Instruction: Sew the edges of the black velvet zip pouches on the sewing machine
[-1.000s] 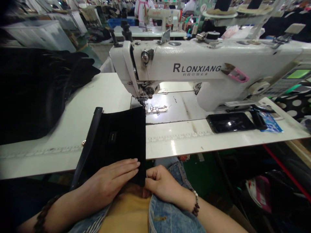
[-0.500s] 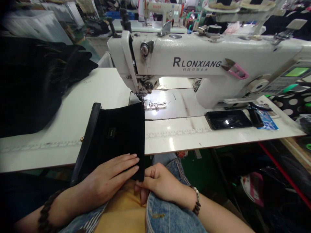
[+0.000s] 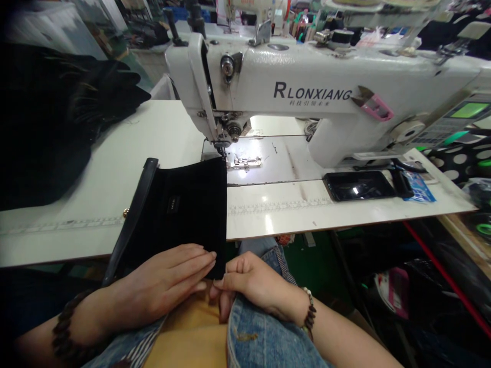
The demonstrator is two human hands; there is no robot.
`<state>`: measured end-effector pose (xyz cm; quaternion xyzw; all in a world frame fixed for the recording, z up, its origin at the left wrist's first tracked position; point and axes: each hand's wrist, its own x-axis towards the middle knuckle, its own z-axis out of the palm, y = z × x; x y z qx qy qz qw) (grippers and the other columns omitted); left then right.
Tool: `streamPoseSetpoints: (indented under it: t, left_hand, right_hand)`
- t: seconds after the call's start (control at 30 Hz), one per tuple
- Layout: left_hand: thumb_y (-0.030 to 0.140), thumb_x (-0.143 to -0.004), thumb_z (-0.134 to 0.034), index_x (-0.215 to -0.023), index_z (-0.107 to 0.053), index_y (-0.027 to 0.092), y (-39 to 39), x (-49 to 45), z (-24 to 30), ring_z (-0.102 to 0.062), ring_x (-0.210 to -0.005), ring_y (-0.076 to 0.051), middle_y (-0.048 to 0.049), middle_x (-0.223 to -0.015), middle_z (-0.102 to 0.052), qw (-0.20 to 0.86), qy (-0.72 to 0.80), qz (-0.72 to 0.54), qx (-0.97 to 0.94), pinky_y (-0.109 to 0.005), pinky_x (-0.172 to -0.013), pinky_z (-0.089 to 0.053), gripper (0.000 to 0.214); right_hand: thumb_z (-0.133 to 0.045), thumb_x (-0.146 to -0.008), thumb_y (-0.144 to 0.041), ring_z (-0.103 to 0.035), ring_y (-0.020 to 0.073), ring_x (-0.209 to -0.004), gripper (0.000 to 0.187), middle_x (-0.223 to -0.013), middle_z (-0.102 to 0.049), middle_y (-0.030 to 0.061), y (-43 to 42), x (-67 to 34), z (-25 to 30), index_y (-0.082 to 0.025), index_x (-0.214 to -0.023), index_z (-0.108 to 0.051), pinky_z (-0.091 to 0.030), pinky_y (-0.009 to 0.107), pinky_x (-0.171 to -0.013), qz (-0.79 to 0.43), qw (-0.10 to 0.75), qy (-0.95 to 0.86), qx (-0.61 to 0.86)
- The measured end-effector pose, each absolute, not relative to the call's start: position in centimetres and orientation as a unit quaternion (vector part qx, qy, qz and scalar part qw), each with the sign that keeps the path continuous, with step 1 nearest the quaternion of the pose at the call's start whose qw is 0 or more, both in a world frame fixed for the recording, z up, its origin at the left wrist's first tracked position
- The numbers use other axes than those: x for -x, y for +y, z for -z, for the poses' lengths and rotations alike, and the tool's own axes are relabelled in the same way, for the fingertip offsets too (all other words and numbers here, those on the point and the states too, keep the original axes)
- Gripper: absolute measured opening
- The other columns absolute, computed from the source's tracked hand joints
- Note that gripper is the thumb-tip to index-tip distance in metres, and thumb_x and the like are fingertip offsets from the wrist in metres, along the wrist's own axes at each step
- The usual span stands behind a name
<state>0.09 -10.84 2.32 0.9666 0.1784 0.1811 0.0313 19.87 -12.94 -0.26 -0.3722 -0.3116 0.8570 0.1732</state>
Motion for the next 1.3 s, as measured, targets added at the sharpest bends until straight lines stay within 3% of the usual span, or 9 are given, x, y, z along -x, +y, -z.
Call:
streamPoseSetpoints:
  t: [0.17,0.27,0.33,0.4,0.47,0.57,0.77,0.97,1.3]
  left_hand:
    - [0.007,-0.088,-0.037,-0.095,-0.058,0.005,-11.0,-0.1,-2.4,-0.059,-0.086,-0.019,-0.0097,-0.094,-0.066,0.005,0.182,-0.225,-0.957,-0.031,-0.081,-0.052,0.022]
    - [0.007,-0.087,-0.041,-0.094,-0.058,0.004,-11.0,0.0,-2.6,-0.059,-0.085,-0.019,-0.0105,-0.093,-0.066,0.015,0.195,-0.244,-0.95,-0.032,-0.081,-0.052,0.019]
    - [0.006,-0.086,-0.041,-0.095,-0.058,0.003,-11.0,-0.1,-2.8,-0.059,-0.085,-0.02,-0.011,-0.093,-0.066,0.024,0.194,-0.246,-0.949,-0.032,-0.081,-0.052,0.019]
    - [0.006,-0.086,-0.041,-0.096,-0.058,0.002,-11.0,-0.2,-3.0,-0.059,-0.086,-0.02,-0.0116,-0.093,-0.066,0.024,0.192,-0.247,-0.95,-0.032,-0.08,-0.052,0.019]
    - [0.005,-0.085,-0.041,-0.097,-0.057,0.002,-11.0,-0.3,-3.1,-0.059,-0.087,-0.02,-0.0122,-0.094,-0.065,0.018,0.191,-0.243,-0.951,-0.033,-0.081,-0.052,0.02]
    - [0.004,-0.084,-0.042,-0.099,-0.056,0.001,-11.1,-0.2,-3.1,-0.059,-0.088,-0.021,-0.0128,-0.097,-0.065,0.009,0.187,-0.234,-0.954,-0.034,-0.081,-0.052,0.02]
    - [0.007,-0.089,-0.037,-0.104,-0.057,0.003,-11.4,-0.1,-2.9,-0.057,-0.097,-0.021,-0.0117,-0.103,-0.064,0.032,0.223,-0.263,-0.938,-0.037,-0.086,-0.05,0.026]
    - [0.009,-0.093,-0.023,-0.1,-0.06,0.004,-10.9,-0.8,-3.0,-0.055,-0.103,-0.017,-0.0078,-0.104,-0.065,0.04,0.204,-0.251,-0.945,-0.026,-0.091,-0.046,0.038]
    - [0.008,-0.091,-0.022,-0.097,-0.061,0.004,-7.9,-1.4,-1.5,-0.057,-0.098,-0.018,-0.01,-0.101,-0.065,0.04,0.217,-0.224,-0.949,-0.028,-0.089,-0.047,0.04]
  right_hand:
    - [-0.051,-0.079,-0.035,-0.054,0.0097,-0.046,0.028,-0.051,-0.059,0.0006,-13.1,-20.7,-0.9,-0.013,-0.062,-0.056,-0.04,0.022,-0.051,-0.785,0.177,-0.444,0.393]
    - [-0.054,-0.081,-0.032,-0.054,0.0117,-0.057,0.023,-0.061,-0.06,0.002,-13.2,-21.7,-1.6,-0.016,-0.065,-0.055,-0.041,0.024,-0.055,-0.478,0.275,-0.711,0.437]
    - [-0.057,-0.081,-0.026,-0.054,0.0131,-0.065,0.011,-0.07,-0.061,0.0038,-13.2,-22.3,-1.8,-0.015,-0.079,-0.056,-0.041,0.026,-0.06,-0.244,0.318,-0.826,0.397]
    - [-0.053,-0.083,-0.018,-0.053,0.0139,-0.067,0.013,-0.075,-0.061,0.0057,-13.1,-22.5,-1.8,-0.013,-0.095,-0.054,-0.041,0.027,-0.061,-0.113,0.306,-0.885,0.331]
    - [-0.044,-0.085,-0.01,-0.053,0.0143,-0.065,0.02,-0.075,-0.062,0.0072,-12.9,-22.5,-1.9,-0.009,-0.103,-0.052,-0.042,0.028,-0.059,-0.056,0.281,-0.917,0.279]
    - [-0.037,-0.086,-0.007,-0.053,0.015,-0.061,0.022,-0.069,-0.062,0.0087,-12.5,-22.1,-2.5,-0.004,-0.097,-0.056,-0.042,0.029,-0.056,-0.028,0.267,-0.934,0.235]
    - [-0.036,-0.084,0.0,-0.05,0.0139,-0.055,0.027,-0.056,-0.056,0.0051,-11.7,-21.2,-4.0,-0.006,-0.074,-0.06,-0.037,0.028,-0.05,-0.007,0.303,-0.93,0.208]
    - [-0.037,-0.084,0.0,-0.035,0.0106,-0.047,0.035,-0.048,-0.043,-0.0014,-11.5,-21.2,-3.3,-0.014,-0.053,-0.048,-0.026,0.027,-0.045,-0.013,0.283,-0.931,0.229]
    - [-0.04,-0.085,-0.004,-0.038,0.0125,-0.051,0.027,-0.055,-0.047,0.0009,-9.3,-20.8,0.0,-0.013,-0.062,-0.05,-0.026,0.028,-0.049,-0.055,0.241,-0.934,0.257]
